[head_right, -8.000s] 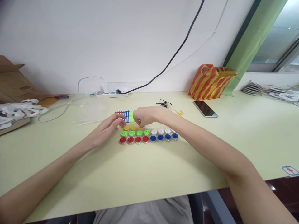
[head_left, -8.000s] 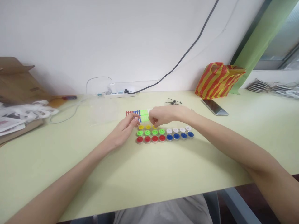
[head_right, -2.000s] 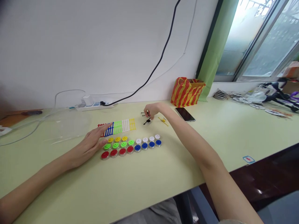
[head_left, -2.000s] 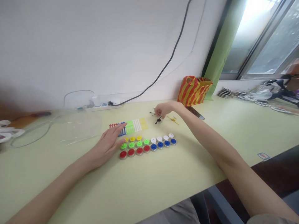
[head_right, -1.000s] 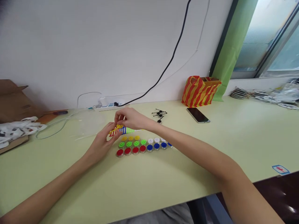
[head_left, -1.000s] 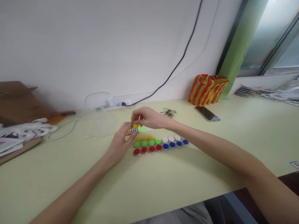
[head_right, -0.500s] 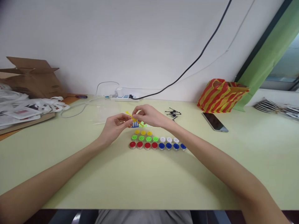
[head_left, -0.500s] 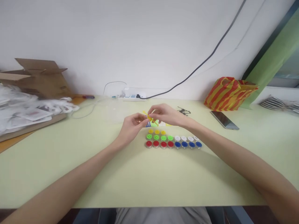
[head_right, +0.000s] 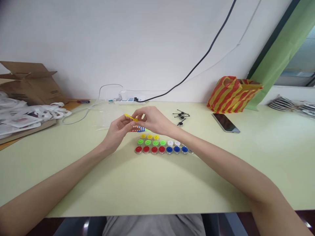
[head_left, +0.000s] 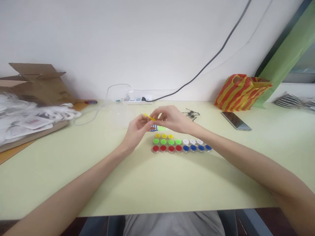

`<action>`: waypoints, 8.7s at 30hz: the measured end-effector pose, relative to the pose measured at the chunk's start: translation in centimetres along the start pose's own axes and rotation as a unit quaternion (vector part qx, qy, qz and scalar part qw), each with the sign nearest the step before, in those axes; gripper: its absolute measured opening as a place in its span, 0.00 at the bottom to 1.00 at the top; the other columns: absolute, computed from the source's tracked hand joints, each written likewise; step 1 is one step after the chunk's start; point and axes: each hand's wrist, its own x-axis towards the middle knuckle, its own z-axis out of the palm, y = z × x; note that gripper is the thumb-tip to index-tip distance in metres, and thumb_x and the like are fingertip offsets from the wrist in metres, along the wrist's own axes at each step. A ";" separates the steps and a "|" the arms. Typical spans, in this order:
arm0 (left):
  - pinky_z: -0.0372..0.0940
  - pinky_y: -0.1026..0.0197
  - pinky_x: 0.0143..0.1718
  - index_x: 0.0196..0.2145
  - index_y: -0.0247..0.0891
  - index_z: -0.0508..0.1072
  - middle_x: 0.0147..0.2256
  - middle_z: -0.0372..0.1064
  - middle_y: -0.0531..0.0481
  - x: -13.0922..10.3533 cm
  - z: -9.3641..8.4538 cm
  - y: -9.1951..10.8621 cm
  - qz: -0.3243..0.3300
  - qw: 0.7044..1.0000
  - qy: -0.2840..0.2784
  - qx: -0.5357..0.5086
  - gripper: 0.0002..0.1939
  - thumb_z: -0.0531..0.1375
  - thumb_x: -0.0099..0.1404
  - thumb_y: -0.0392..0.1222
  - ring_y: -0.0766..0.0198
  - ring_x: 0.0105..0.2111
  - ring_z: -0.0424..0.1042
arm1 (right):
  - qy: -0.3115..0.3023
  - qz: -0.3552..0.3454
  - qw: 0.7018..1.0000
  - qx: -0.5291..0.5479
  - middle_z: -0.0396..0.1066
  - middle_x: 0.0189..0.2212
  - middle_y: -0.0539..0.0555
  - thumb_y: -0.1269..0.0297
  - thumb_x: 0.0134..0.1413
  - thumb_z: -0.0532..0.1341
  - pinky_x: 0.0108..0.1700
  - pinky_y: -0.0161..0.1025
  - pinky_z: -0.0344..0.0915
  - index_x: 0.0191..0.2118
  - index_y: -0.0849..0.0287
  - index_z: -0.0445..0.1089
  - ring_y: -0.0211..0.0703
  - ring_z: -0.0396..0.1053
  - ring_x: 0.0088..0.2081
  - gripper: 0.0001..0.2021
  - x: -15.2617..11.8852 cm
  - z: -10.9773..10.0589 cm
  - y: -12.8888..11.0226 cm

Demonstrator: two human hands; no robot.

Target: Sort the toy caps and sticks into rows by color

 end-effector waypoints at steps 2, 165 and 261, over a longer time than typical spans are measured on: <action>0.74 0.49 0.49 0.43 0.40 0.68 0.39 0.76 0.49 0.0 0.1 -0.1 0.008 0.999 -0.026 -0.023 0.21 0.71 0.62 0.53 0.57 0.42 0.78 | -0.001 0.000 1.000 0.014 0.77 0.36 0.53 0.66 0.59 0.65 0.37 0.38 0.71 0.40 0.58 0.76 0.41 0.76 0.35 0.05 0.0 -0.1 -0.2; 0.73 0.58 0.38 0.37 0.40 0.81 0.34 0.78 0.48 0.4 -1.0 0.2 -0.049 0.987 -0.040 0.149 0.17 0.72 0.58 0.55 0.61 0.32 0.74 | -0.175 0.225 0.840 -0.462 0.79 0.49 0.62 0.69 0.59 0.63 0.41 0.37 0.64 0.46 0.58 0.80 0.52 0.75 0.48 0.12 0.3 -6.6 10.1; 0.75 0.57 0.38 0.39 0.38 0.83 0.34 0.81 0.47 0.3 -0.7 0.0 -0.101 0.990 -0.059 0.076 0.23 0.78 0.48 0.52 0.59 0.32 0.78 | -0.180 0.211 0.867 -0.414 0.79 0.48 0.60 0.73 0.59 0.60 0.34 0.36 0.61 0.50 0.59 0.79 0.46 0.76 0.41 0.16 0.0 -8.0 6.7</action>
